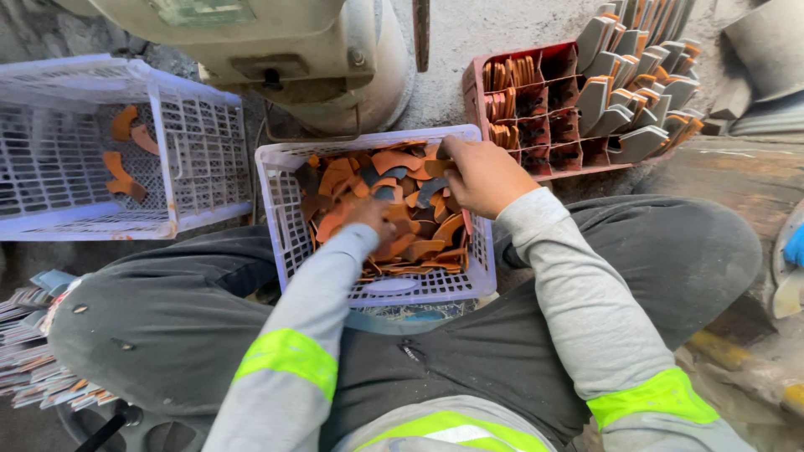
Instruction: The person sits cross-legged on the floor and sorts orange curved parts from a white basket into a red compartmentalized tray. They pick up parts, inspect them, and place them into the tray, repeating this process throughout the clip.
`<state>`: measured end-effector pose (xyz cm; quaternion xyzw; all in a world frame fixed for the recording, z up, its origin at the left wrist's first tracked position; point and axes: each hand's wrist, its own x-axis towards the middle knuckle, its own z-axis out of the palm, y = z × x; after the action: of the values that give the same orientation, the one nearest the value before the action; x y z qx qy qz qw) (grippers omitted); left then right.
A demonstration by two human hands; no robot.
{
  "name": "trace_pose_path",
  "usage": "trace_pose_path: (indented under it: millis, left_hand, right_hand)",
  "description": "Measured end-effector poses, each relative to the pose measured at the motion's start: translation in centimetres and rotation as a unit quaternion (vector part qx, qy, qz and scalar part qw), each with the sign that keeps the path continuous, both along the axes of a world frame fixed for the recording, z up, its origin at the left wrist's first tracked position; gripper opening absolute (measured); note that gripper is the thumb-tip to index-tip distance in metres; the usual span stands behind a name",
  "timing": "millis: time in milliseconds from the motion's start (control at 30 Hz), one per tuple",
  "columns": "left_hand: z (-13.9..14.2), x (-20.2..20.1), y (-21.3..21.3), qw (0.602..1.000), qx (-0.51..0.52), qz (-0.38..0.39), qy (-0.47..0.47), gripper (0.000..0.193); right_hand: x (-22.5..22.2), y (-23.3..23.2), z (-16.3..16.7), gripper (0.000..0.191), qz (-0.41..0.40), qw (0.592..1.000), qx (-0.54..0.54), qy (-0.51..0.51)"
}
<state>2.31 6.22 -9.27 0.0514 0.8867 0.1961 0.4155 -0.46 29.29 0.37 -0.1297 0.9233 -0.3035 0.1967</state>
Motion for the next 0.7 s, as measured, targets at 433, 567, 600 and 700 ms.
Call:
trace_pose_path:
  millis: [433, 567, 600, 700]
  left_hand:
    - [6.1, -2.6, -8.8, 0.877, 0.372, 0.285, -0.104, 0.052]
    - [7.0, -1.2, -9.0, 0.869, 0.315, 0.368, -0.105, 0.041]
    - [7.0, -1.3, -8.9, 0.856, 0.33, 0.384, -0.106, 0.038]
    - [6.3, -1.3, -8.6, 0.815, 0.379, 0.422, -0.116, 0.031]
  right_hand:
    - [0.7, -2.0, -1.9, 0.047, 0.035, 0.999, -0.028, 0.014]
    - [2.0, -3.0, -1.0, 0.063, 0.057, 0.969, -0.069, 0.229]
    - [2.0, -3.6, -1.1, 0.057, 0.016, 0.987, -0.12, 0.102]
    - [2.5, -5.0, -1.5, 0.041, -0.071, 0.963, -0.201, -0.166]
